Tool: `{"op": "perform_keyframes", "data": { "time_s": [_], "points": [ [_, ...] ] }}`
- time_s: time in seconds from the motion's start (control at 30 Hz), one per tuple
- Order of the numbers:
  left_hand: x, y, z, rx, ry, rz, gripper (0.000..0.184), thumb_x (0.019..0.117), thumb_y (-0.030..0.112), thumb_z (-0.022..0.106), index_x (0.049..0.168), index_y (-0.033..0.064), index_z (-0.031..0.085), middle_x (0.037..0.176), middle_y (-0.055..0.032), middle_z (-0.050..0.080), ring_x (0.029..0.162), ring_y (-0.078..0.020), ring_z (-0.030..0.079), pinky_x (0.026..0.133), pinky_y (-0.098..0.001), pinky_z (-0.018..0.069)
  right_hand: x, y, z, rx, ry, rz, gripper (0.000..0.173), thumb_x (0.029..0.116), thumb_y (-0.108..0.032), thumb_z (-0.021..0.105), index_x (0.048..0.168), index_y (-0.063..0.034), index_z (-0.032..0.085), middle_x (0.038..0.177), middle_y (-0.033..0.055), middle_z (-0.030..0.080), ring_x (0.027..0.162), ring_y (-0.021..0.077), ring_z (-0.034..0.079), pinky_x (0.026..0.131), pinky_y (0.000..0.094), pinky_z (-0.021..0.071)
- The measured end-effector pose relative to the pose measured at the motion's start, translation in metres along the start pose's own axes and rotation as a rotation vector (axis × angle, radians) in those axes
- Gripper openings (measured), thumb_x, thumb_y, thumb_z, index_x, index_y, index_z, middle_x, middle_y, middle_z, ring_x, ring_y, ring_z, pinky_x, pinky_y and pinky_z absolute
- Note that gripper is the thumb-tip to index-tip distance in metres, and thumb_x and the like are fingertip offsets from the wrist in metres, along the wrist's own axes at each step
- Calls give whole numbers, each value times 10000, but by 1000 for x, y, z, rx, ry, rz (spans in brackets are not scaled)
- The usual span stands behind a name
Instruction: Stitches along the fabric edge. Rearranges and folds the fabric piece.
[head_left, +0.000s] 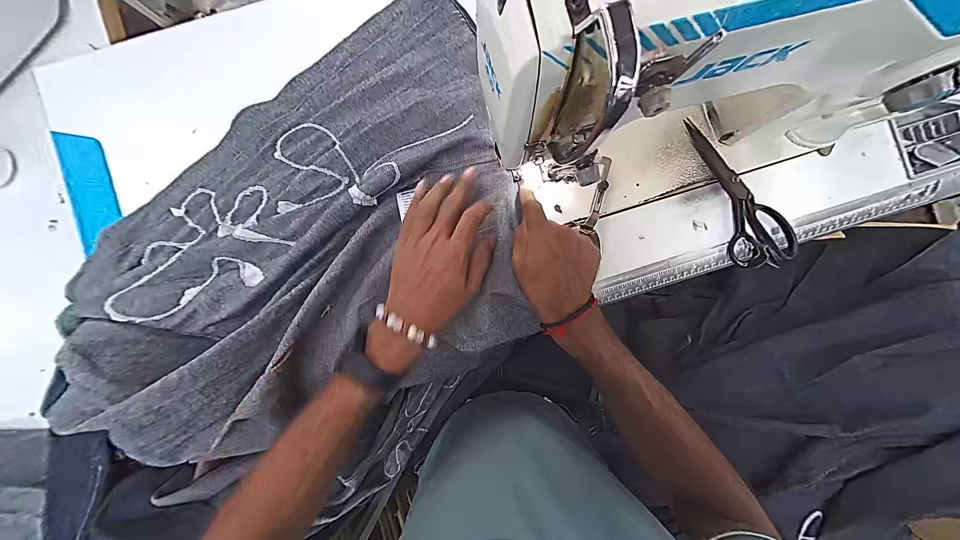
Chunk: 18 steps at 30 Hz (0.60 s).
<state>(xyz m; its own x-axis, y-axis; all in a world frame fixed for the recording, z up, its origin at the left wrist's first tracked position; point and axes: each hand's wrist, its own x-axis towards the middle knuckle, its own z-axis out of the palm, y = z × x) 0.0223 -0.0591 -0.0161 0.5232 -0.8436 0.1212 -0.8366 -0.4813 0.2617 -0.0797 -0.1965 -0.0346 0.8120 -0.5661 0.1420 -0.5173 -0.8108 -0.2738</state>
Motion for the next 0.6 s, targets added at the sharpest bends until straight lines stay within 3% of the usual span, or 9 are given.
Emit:
{"op": "perform_keyframes", "data": {
  "time_s": [0.07,0.13,0.23,0.3,0.37,0.47,0.53,0.57,0.6],
  "points": [
    [-48,18,-11,-29,159,-245,444,1036,394,500,1368,133,637,1598,-96,450,1537,-341,296,1259,-615,145,-13,6,9,-13,124,-44,426,1021,-200,513,1429,-218,632,878,80,627,744,251,616,542,374,468],
    [-96,27,-16,30,229,-513,561,1026,494,451,1414,118,601,1592,-137,455,1531,-399,292,1223,-695,101,-24,15,14,-7,147,-66,407,1031,-256,509,1411,-327,638,1108,113,629,1025,298,578,793,443,442],
    [-139,-3,-8,83,107,-777,764,1041,637,255,1604,133,370,1668,-175,312,1547,-483,190,1145,-816,21,-34,23,14,15,121,-52,397,1066,-415,460,1421,-355,627,1313,126,598,1233,322,514,975,519,383],
    [-144,-52,-3,148,69,-751,757,1045,650,172,1631,194,319,1698,-91,278,1566,-433,183,1161,-801,42,-37,23,14,-15,83,-62,483,1058,-512,423,1491,-343,552,1478,116,525,1347,326,462,1042,550,356],
    [-128,-112,-13,183,26,-583,786,1011,713,159,1633,259,313,1711,-27,253,1576,-373,188,1183,-767,76,-40,20,15,-51,47,-70,623,1030,-614,390,1568,-306,455,1620,124,404,1465,345,378,1119,589,308],
    [-87,-187,-42,205,-185,-400,930,922,837,247,1652,260,247,1732,-38,174,1577,-395,160,1179,-770,119,-45,17,17,-65,12,-80,765,982,-728,360,1606,-287,389,1681,154,295,1537,388,265,1188,635,232],
    [-50,-176,-66,233,-269,-325,859,968,730,418,1596,146,368,1666,-153,315,1488,-495,321,1096,-791,282,-43,17,13,-27,-16,-83,752,983,-729,366,1590,-289,418,1673,149,313,1532,396,268,1175,636,248],
    [-32,-150,-72,211,-230,-260,703,999,589,540,1477,75,520,1550,-206,472,1401,-519,434,1069,-778,338,-43,19,8,22,-21,-87,700,994,-697,397,1547,-278,486,1645,130,370,1508,382,315,1153,622,282],
    [-16,-116,-73,143,-156,-194,544,1017,467,586,1391,74,611,1456,-179,579,1369,-474,487,1102,-723,346,-40,24,2,103,14,-93,587,1013,-625,461,1441,-250,606,1558,105,493,1444,352,415,1119,595,346]
  ]
}}
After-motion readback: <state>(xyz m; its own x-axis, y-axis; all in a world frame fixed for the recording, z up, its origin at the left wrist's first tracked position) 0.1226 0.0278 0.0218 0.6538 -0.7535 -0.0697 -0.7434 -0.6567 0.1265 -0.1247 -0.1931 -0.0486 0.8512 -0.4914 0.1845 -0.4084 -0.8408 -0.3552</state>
